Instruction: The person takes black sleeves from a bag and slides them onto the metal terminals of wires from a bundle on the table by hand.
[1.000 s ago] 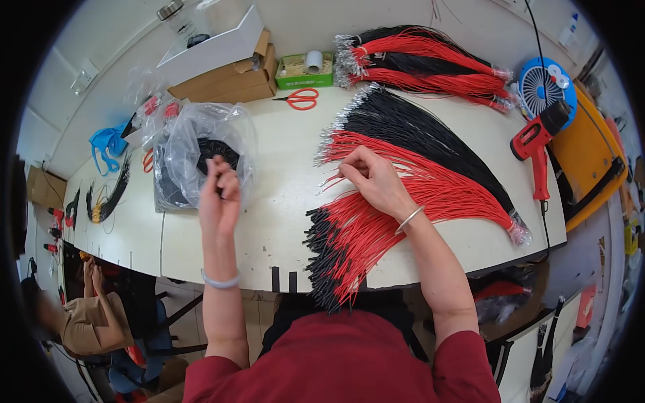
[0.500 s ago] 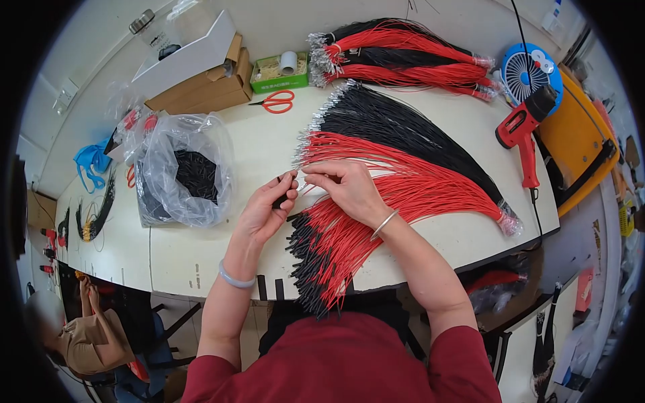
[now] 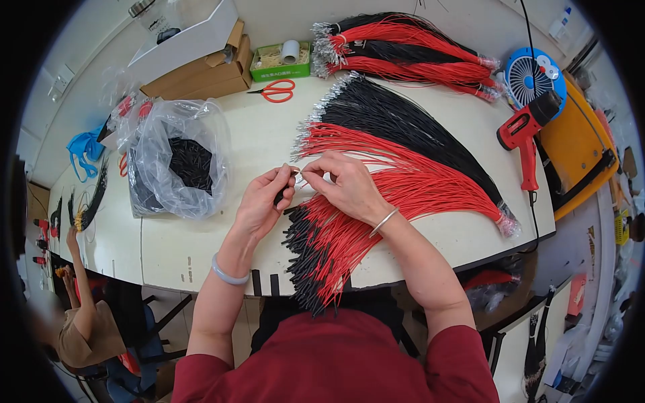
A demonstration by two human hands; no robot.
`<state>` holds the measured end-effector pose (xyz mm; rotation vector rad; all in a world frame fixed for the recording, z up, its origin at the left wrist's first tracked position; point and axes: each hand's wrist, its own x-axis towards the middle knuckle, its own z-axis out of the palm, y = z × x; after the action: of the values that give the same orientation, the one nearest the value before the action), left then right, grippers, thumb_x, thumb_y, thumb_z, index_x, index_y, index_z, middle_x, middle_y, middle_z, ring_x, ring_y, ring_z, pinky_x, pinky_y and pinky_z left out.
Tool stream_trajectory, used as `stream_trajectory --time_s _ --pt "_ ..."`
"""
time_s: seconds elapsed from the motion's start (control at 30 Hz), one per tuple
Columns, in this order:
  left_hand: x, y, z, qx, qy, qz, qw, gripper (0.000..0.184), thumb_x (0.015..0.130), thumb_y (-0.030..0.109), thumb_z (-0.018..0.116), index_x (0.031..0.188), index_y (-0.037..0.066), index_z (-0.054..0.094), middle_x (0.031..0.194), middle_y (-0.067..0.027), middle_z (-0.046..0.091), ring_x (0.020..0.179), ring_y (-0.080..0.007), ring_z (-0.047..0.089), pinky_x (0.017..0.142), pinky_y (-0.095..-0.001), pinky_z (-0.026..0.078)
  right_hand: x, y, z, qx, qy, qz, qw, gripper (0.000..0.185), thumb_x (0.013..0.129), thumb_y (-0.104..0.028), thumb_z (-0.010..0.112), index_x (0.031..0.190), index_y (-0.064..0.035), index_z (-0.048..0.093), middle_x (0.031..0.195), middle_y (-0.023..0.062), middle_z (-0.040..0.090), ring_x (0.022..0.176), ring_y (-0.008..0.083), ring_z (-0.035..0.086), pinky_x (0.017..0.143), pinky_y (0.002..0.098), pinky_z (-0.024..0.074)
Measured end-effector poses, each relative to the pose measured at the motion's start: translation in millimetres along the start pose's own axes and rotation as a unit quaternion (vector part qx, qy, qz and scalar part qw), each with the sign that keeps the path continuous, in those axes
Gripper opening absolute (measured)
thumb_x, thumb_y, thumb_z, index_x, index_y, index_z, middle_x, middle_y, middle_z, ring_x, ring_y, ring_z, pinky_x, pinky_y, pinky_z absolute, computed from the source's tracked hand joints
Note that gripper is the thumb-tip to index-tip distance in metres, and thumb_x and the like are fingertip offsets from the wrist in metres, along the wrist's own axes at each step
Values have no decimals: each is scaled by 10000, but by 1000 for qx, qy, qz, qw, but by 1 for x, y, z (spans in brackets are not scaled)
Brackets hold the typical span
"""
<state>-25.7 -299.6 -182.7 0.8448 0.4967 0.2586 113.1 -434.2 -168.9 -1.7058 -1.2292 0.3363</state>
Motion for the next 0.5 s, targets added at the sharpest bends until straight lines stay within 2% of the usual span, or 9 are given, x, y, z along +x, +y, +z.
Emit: stream_trajectory --time_s 0.17,0.33,0.5 --pt "1 0 0 37 13 11 999 234 1022 212 583 1075 -10 637 834 -21 570 629 -35 469 474 -150 326 -2 3 2 1 -15 -2 1000 86 890 -77 681 917 -2 714 813 26 610 628 107 463 550 240 367" --pt "-2 5 5 149 50 22 987 255 1026 236 572 1031 -7 648 781 -5 554 587 -32 445 447 -156 309 -2 2 1 -28 -24 -28 999 87 894 -78 675 922 -2 707 820 33 614 625 110 465 550 247 375" --pt "-1 5 3 154 53 17 987 257 1013 264 579 989 25 669 724 17 548 580 -29 445 469 -156 327 -2 7 4 -55 9 -55 997 76 876 -102 660 872 -33 692 786 40 602 583 169 516 524 293 412"
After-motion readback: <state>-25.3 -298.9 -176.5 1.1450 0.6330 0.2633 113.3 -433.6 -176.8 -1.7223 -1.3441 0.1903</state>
